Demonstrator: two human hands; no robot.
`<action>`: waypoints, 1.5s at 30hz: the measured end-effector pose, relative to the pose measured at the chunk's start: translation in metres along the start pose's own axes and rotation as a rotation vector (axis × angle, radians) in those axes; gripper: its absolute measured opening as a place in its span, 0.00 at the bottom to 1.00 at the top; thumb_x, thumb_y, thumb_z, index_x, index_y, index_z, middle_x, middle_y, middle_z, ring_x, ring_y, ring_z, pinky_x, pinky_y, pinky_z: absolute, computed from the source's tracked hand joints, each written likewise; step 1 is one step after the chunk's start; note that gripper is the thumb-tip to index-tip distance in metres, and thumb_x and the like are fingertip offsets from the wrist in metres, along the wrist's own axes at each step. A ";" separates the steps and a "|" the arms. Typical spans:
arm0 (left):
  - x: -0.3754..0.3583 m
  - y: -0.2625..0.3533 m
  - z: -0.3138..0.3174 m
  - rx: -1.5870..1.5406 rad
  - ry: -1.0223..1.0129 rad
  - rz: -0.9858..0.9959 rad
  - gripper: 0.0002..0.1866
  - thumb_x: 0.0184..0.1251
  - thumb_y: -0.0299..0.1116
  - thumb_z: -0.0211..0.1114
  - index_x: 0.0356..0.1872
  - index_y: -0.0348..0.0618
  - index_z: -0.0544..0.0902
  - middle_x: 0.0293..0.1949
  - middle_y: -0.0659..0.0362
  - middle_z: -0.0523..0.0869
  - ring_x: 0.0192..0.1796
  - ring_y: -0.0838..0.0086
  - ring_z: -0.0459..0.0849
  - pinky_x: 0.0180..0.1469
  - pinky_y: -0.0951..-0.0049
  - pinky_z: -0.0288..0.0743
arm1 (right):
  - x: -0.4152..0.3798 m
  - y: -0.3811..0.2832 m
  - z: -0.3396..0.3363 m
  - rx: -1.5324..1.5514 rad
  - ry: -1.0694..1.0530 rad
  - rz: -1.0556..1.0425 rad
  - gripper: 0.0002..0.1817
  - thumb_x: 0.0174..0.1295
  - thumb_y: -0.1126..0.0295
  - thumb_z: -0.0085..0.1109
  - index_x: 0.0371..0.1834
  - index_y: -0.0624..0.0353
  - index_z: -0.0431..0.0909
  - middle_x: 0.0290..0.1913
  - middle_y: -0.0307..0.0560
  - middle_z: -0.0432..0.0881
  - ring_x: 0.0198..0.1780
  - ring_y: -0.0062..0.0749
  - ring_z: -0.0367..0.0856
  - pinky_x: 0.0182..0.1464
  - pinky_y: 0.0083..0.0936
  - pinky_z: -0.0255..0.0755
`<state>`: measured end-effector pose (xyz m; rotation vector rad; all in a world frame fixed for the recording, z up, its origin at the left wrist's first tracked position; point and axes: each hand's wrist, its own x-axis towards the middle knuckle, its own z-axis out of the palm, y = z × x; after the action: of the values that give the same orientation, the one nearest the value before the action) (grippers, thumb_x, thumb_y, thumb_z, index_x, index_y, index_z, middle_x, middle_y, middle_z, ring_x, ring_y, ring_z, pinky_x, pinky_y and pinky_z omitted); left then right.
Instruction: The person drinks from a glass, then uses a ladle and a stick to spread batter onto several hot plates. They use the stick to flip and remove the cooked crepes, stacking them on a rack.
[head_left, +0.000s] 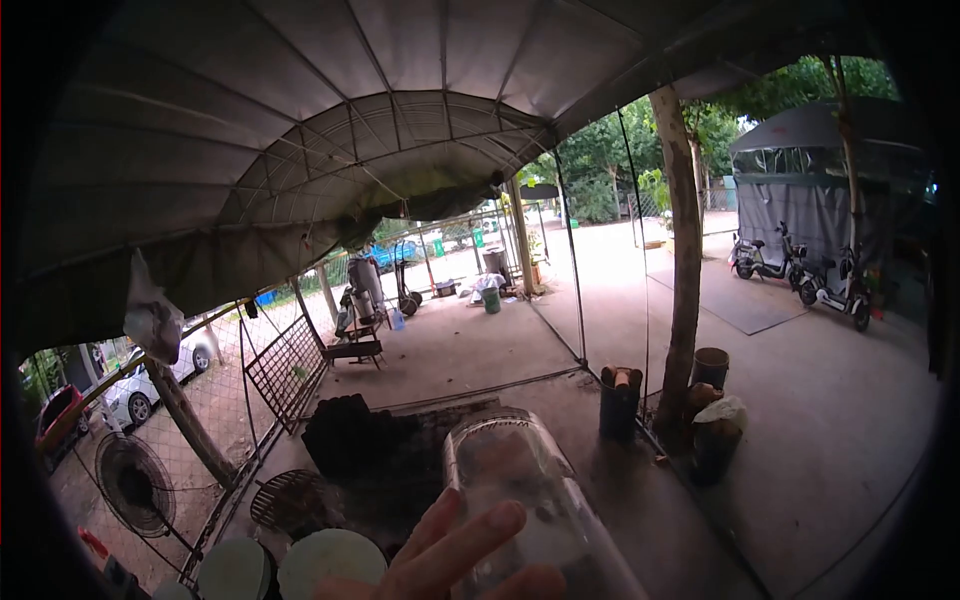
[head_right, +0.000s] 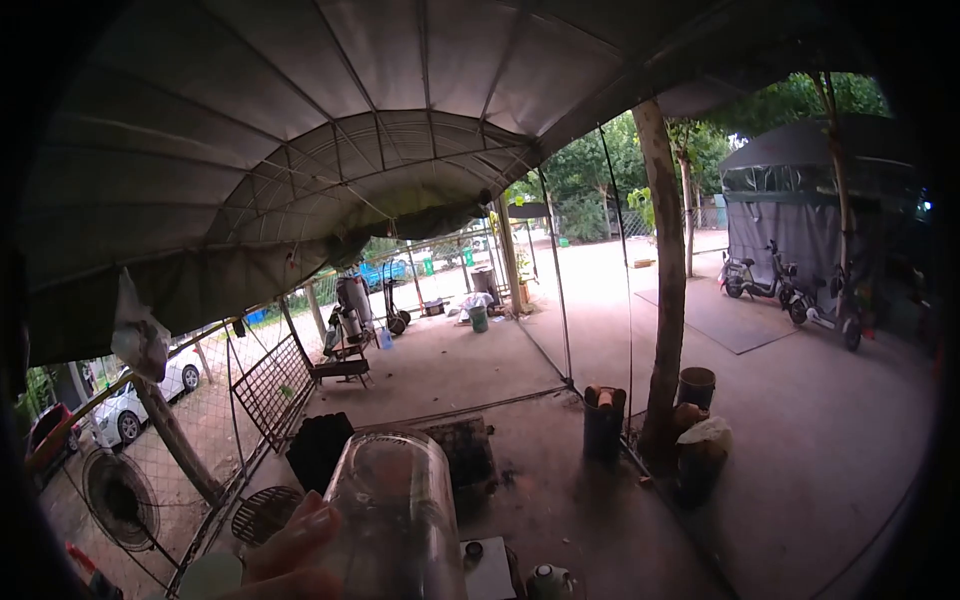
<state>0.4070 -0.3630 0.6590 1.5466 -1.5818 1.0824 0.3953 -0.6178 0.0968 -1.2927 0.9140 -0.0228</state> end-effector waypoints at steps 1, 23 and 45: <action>-0.002 0.002 0.000 0.005 0.006 -0.015 0.28 0.62 0.35 0.59 0.64 0.57 0.63 0.55 0.51 0.74 0.57 0.47 0.75 0.60 0.47 0.67 | -0.003 -0.002 0.001 -0.016 0.009 0.002 0.10 0.55 0.62 0.56 0.26 0.57 0.78 0.14 0.38 0.69 0.13 0.27 0.64 0.15 0.29 0.56; -0.206 -0.164 0.118 -0.290 -0.220 -0.945 0.39 0.36 0.27 0.76 0.56 0.37 0.67 0.49 0.48 0.74 0.53 0.60 0.76 0.54 0.68 0.72 | 0.003 0.021 0.038 -0.012 0.096 0.341 0.07 0.54 0.65 0.60 0.29 0.53 0.74 0.16 0.34 0.67 0.12 0.21 0.63 0.14 0.22 0.56; -0.660 -0.310 0.411 0.000 -0.397 -1.619 0.40 0.38 0.32 0.75 0.57 0.46 0.64 0.54 0.54 0.73 0.59 0.57 0.67 0.59 0.60 0.65 | -0.026 0.111 0.092 -0.086 0.381 0.667 0.07 0.54 0.65 0.61 0.27 0.56 0.77 0.20 0.34 0.73 0.19 0.19 0.68 0.20 0.21 0.58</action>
<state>0.8016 -0.4258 -0.0767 2.2776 -0.1000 -0.1633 0.3806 -0.4946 0.0189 -1.0213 1.6553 0.3030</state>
